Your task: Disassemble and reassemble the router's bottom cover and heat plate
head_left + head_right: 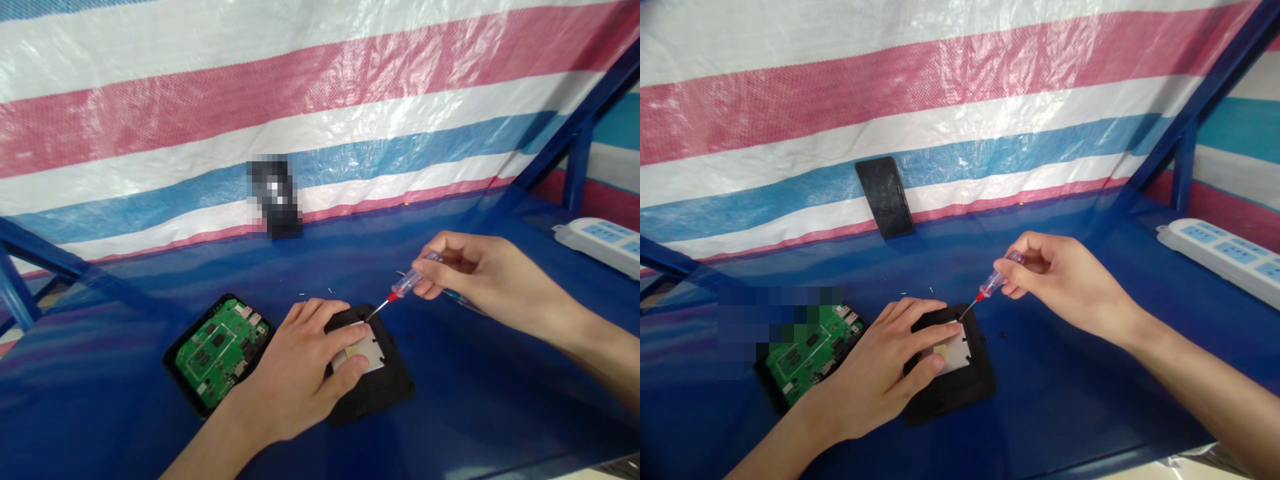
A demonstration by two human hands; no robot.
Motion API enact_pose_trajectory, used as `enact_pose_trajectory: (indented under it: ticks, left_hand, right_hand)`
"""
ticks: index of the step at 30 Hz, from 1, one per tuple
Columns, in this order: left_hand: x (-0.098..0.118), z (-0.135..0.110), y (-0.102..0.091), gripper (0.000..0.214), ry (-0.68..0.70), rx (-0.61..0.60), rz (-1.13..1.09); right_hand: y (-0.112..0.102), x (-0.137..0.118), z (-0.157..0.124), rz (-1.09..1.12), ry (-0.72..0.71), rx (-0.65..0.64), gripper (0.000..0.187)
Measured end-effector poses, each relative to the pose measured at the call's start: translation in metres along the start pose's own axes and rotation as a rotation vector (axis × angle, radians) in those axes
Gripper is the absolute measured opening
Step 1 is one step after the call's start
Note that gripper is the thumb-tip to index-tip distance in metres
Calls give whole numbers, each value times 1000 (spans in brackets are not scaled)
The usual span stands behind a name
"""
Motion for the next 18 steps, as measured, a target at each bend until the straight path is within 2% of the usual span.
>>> enact_pose_trajectory:
  ticks: [8,13,18]
  left_hand:
    - [0,1,0,33,-6,-12,6]
    - [0,0,0,32,5,-10,26]
    - [-2,0,2,32,20,0,38]
  right_hand:
    - [-1,-5,6,-83,-57,-87,47]
    - [4,-31,14,-238,-92,-204,44]
    - [12,-56,17,-394,-177,-229,30]
Point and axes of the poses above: each hand's wrist, its own z-axis towards the middle knuckle, its own y-axis out of the palm, x = y × z, the point moved 5 cm from there along z, towards the middle knuckle, and after that the axes turned 3 degrees about y, right-handed, at the moved point
